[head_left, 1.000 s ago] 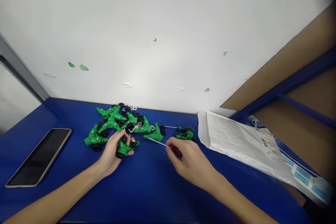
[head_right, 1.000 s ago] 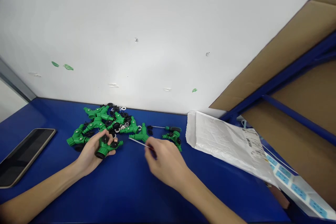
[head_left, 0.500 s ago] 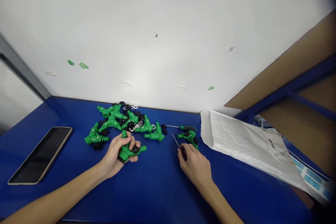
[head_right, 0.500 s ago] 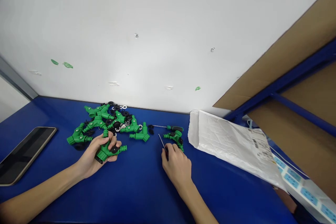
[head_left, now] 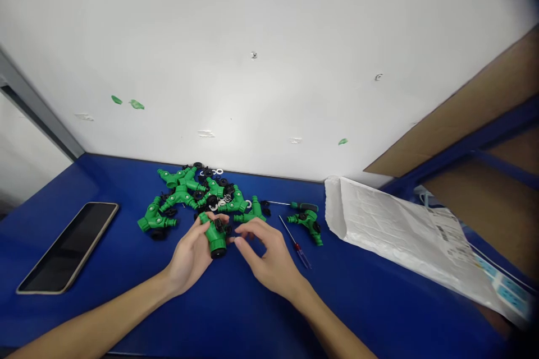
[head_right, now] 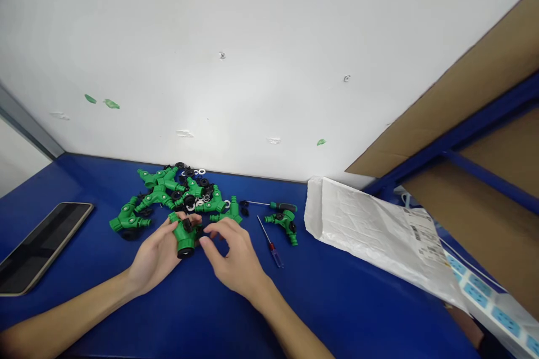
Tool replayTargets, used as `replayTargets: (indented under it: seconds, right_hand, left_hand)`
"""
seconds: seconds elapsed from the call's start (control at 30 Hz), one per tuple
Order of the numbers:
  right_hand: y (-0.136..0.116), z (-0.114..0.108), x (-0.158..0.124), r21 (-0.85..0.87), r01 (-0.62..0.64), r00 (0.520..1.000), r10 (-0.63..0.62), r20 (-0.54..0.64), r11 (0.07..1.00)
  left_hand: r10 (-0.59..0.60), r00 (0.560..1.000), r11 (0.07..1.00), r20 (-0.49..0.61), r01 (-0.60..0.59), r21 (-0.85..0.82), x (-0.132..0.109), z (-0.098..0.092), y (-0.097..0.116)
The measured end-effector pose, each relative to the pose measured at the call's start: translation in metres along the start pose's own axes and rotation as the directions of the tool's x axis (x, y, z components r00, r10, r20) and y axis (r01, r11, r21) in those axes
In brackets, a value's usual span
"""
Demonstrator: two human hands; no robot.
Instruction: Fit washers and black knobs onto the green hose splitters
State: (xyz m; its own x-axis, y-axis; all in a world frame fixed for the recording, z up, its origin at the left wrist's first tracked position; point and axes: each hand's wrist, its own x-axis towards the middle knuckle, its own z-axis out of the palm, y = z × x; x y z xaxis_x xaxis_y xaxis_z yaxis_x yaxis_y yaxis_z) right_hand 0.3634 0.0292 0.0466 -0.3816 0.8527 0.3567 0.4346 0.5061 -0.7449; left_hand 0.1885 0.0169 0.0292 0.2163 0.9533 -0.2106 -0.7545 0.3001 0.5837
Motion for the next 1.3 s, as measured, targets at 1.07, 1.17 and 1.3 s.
replayTargets:
  seconds: [1.07,1.17,1.3]
  right_hand:
    - [0.022,0.009,0.009,0.569,-0.164,0.982,0.081,0.168,0.806]
    - [0.018,0.006,0.007,0.548,-0.122,0.982,0.02,0.188,0.828]
    - [0.017,0.013,0.004,0.475,-0.065,0.99,-0.002,0.14,0.877]
  left_hand:
    - [0.184,0.977,0.969,-0.111,-0.161,0.19,-0.009,0.008,-0.002]
    - [0.206,0.973,0.958,-0.108,-0.178,0.225,-0.01,0.007,-0.002]
    - [0.24,0.965,0.939,-0.108,-0.203,0.276,-0.01,0.008,-0.003]
